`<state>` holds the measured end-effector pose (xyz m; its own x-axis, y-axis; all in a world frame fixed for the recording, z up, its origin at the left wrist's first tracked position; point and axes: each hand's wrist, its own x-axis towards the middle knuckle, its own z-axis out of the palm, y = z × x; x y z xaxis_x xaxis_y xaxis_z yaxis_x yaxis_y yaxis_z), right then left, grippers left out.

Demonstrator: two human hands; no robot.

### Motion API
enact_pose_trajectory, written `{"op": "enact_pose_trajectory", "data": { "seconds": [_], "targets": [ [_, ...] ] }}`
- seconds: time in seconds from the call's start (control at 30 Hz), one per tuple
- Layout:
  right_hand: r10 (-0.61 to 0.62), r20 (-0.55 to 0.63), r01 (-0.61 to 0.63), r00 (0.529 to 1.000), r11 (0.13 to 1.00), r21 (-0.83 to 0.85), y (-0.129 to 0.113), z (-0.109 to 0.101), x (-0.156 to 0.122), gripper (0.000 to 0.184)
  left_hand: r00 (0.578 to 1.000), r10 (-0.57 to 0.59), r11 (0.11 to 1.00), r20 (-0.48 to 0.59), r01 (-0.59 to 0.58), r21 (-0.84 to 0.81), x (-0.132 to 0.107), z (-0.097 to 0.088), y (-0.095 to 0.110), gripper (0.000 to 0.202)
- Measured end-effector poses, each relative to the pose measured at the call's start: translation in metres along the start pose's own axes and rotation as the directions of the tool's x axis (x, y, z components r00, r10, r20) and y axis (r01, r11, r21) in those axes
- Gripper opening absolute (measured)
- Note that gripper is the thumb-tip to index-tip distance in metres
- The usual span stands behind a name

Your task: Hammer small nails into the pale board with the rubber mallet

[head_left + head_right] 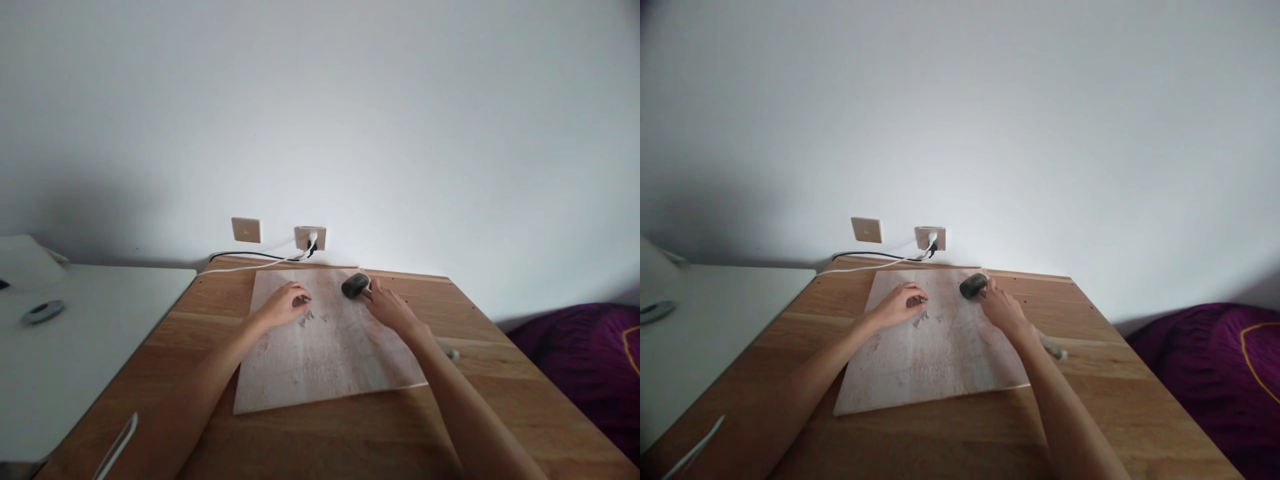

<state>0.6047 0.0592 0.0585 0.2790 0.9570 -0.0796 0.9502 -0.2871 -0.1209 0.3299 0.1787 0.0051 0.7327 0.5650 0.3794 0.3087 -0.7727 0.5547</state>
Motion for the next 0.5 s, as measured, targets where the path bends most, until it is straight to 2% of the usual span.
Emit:
{"op": "enact_pose_trajectory", "data": {
  "seconds": [0.07, 0.2, 0.37, 0.5],
  "targets": [
    [0.043, 0.017, -0.043, 0.999, 0.999, -0.017, 0.003, -0.005, 0.016, 0.041, 1.0, 0.023, 0.997, -0.011, -0.022, 0.073, 0.0, 0.0, 0.001, 0.013],
    [0.029, 0.028, -0.028, 0.999, 0.999, -0.029, 0.001, -0.014, 0.035, 0.036, 0.998, 0.043, 0.986, -0.047, -0.035, 0.16, 0.001, -0.001, 0.002, 0.015],
    [0.003, -0.014, -0.003, 1.0, 1.0, -0.013, -0.012, -0.025, 0.038, 0.029, 0.999, 0.014, 0.994, -0.048, -0.008, 0.112, 0.002, 0.0, -0.002, 0.019],
    [0.039, -0.097, -0.036, 0.995, 0.999, 0.032, -0.018, -0.03, 0.04, 0.039, 0.998, 0.019, 0.997, -0.062, -0.014, 0.079, 0.002, -0.001, -0.004, 0.024]
  ]
}}
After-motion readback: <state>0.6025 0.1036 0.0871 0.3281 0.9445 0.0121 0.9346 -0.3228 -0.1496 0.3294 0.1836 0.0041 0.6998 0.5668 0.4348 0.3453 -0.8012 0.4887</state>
